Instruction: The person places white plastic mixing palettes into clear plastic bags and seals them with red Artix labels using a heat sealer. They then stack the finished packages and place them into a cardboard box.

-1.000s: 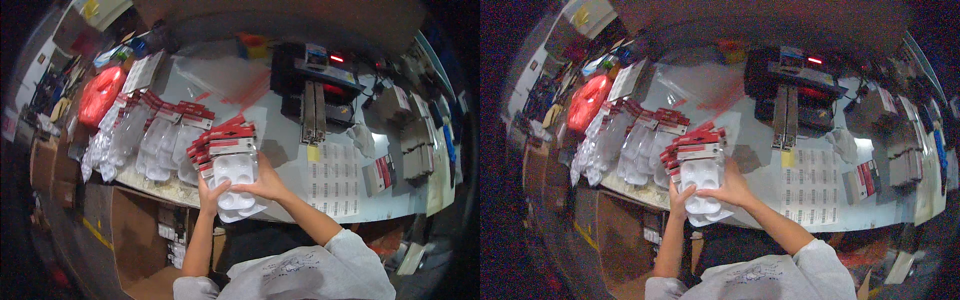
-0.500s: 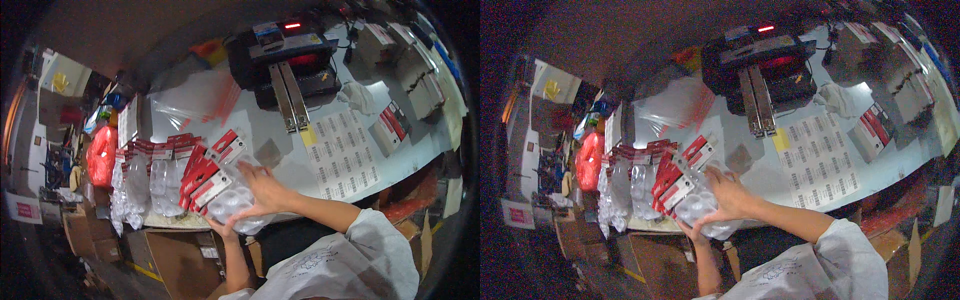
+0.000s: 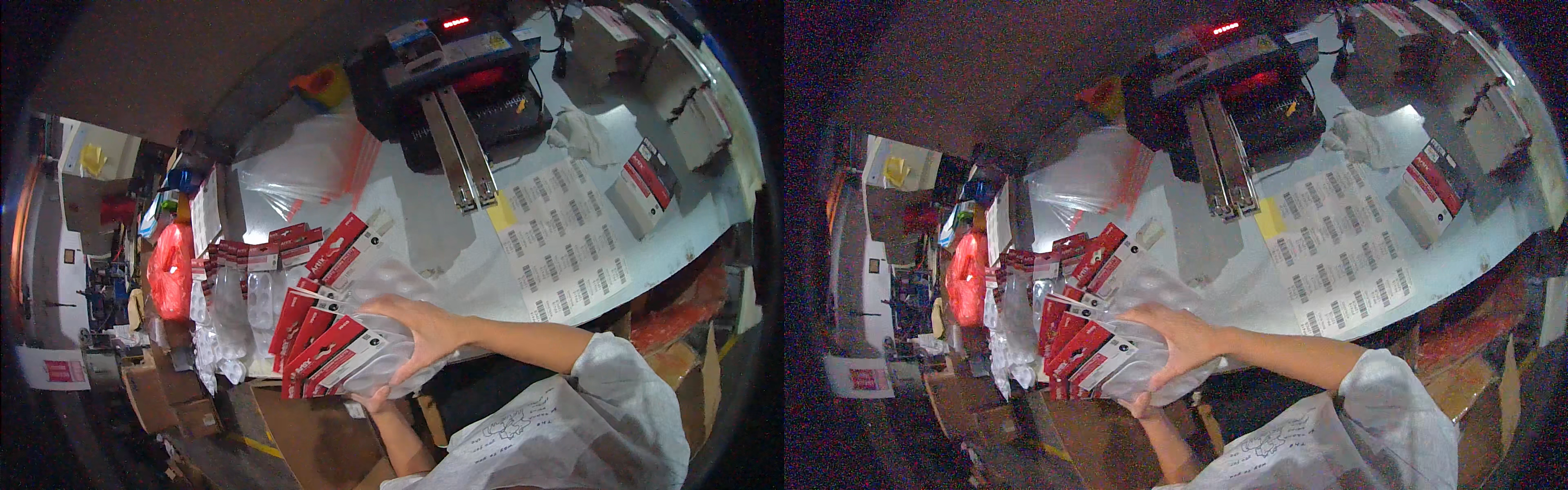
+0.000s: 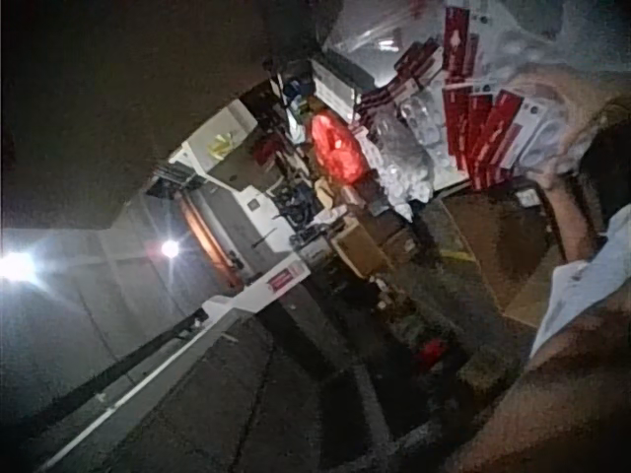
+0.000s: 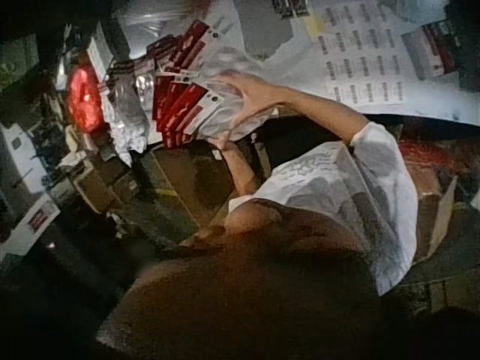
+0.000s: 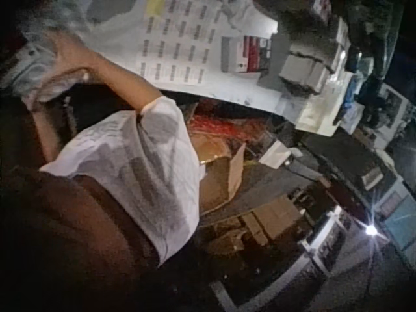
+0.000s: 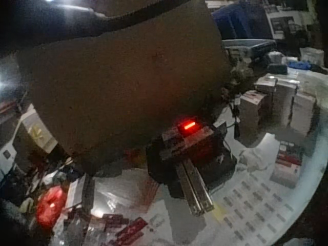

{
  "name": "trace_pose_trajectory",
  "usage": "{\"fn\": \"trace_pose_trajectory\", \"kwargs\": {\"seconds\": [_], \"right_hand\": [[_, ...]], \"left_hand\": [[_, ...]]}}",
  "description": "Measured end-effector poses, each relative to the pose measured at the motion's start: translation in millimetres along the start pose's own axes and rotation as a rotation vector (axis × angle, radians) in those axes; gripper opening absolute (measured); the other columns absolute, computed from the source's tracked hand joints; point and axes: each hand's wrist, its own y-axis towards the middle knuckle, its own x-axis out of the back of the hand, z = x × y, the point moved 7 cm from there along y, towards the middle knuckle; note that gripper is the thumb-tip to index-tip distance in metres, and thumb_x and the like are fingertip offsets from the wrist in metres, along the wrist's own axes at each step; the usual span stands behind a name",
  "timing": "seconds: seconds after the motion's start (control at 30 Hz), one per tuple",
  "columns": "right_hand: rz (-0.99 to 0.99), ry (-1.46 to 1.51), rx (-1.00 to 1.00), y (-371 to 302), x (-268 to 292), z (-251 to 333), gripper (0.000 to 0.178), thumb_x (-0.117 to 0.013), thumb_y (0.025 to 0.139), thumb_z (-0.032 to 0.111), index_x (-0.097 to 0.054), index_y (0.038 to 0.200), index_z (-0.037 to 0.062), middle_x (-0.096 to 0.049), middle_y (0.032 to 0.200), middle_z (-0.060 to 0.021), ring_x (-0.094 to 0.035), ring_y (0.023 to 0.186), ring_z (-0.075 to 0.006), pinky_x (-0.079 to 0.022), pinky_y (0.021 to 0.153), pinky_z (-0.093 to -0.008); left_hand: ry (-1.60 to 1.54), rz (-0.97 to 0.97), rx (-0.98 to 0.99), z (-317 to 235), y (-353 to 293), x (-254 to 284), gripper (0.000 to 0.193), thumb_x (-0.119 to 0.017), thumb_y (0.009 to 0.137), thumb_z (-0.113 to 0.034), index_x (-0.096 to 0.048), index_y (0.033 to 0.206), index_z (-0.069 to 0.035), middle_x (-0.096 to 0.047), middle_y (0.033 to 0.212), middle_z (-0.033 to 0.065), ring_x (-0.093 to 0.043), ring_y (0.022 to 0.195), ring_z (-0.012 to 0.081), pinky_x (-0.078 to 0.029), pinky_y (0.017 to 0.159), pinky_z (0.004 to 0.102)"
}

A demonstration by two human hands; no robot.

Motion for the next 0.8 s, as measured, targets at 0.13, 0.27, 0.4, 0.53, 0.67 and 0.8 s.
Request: {"fn": "trace_pose_trajectory", "kwargs": {"seconds": [0.13,0.27,0.4,0.53,0.67,0.8], "right_hand": [[-0.004,0.072,0.345,19.7,6.4,28.4,0.105,-0.086,0.049,0.037,-0.032,0.135,0.0078,-0.027,0.142,-0.0210,-0.029,0.131,-0.0352,-0.030,0.104,-0.0420],[0.022,0.033,0.362,30.6,6.0,36.0,0.107,-0.086,0.050,0.041,-0.032,0.137,0.0116,-0.021,0.143,-0.0237,-0.017,0.135,-0.0377,-0.023,0.107,-0.0466],[0.023,0.052,0.304,15.7,10.5,37.5,0.116,-0.084,0.051,0.043,-0.020,0.141,0.0068,-0.019,0.143,-0.0250,-0.018,0.134,-0.0394,-0.022,0.106,-0.0473],[-0.039,-0.045,0.220,-21.0,22.8,40.7,0.123,-0.082,0.054,0.044,-0.008,0.142,0.0000,-0.021,0.141,-0.0231,-0.025,0.129,-0.0391,-0.023,0.103,-0.0499],[0.013,-0.209,0.165,-52.0,44.3,50.2,0.126,-0.082,0.054,0.046,-0.005,0.143,0.0009,-0.015,0.146,-0.0216,-0.019,0.133,-0.0391,-0.020,0.104,-0.0498],[0.030,-0.171,0.209,-66.7,77.9,60.1,0.131,-0.083,0.052,0.049,-0.003,0.143,0.0001,-0.007,0.147,-0.0250,-0.011,0.136,-0.0398,-0.018,0.104,-0.0495]], "left_hand": [[0.040,0.014,0.019,-1.6,-2.2,0.8,0.105,-0.086,0.052,-0.022,-0.027,0.137,-0.006,-0.037,0.133,0.0189,-0.046,0.116,0.0300,-0.038,0.098,0.0454],[0.105,0.013,0.030,-1.9,-8.5,0.0,0.107,-0.087,0.051,-0.023,-0.027,0.137,-0.006,-0.038,0.133,0.0184,-0.046,0.116,0.0294,-0.038,0.098,0.0450],[0.173,0.073,0.058,-0.6,-13.7,-7.8,0.108,-0.088,0.050,-0.024,-0.027,0.137,-0.006,-0.038,0.133,0.0179,-0.046,0.115,0.0287,-0.038,0.098,0.0446],[0.239,0.164,0.123,1.1,-19.6,-13.0,0.109,-0.088,0.049,-0.025,-0.027,0.137,-0.006,-0.038,0.133,0.0174,-0.046,0.115,0.0281,-0.038,0.098,0.0442],[0.349,0.332,0.163,8.0,-20.8,-21.3,0.110,-0.089,0.048,-0.026,-0.028,0.137,-0.005,-0.038,0.133,0.0169,-0.046,0.115,0.0275,-0.038,0.098,0.0438],[0.450,0.531,0.085,25.5,-10.0,-30.9,0.111,-0.090,0.047,-0.027,-0.028,0.136,-0.005,-0.038,0.133,0.0164,-0.046,0.115,0.0268,-0.038,0.098,0.0433]]}}
